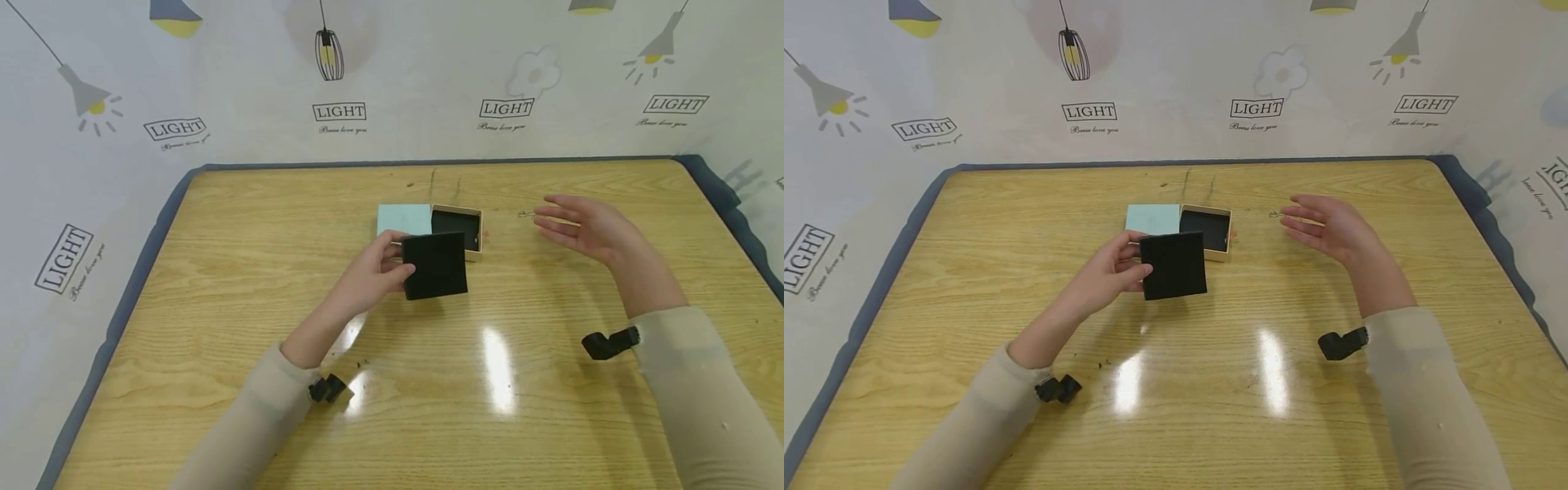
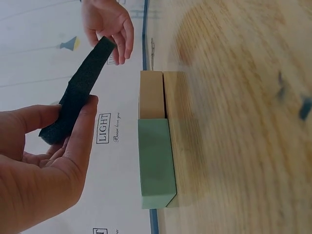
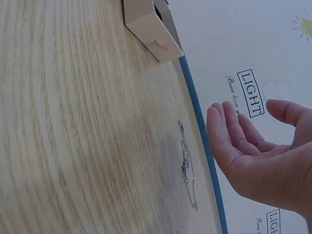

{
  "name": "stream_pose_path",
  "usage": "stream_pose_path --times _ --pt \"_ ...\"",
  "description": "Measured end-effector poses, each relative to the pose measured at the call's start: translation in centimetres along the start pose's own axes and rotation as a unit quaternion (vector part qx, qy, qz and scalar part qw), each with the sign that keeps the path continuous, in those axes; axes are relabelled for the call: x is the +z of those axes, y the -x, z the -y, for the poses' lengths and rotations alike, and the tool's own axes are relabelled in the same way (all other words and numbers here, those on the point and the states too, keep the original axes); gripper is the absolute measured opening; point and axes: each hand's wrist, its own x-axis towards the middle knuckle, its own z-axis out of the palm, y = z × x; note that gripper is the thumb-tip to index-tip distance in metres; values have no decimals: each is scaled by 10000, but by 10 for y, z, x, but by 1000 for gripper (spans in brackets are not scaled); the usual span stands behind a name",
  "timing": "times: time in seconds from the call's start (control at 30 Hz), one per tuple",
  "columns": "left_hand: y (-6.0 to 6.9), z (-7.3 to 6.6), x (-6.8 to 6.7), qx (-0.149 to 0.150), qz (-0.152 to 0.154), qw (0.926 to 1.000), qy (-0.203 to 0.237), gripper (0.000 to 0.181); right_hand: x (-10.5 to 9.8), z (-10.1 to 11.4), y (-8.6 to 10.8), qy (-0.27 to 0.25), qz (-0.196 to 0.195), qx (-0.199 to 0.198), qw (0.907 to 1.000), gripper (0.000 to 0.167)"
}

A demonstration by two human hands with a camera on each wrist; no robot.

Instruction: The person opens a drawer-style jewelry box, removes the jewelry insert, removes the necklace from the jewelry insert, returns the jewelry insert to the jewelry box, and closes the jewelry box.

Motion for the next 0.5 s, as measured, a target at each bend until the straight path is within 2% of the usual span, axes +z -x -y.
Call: stream_pose_path --times 0.17,0.5 --pt "-3 -1 -2 -2 -19 10000 52 46 6 -1 1 111 61 -45 9999 14" --pt "-12 -5 -9 -40 -269 9994 -201 48 18 -2 -2 295 91 -144 9994 14"
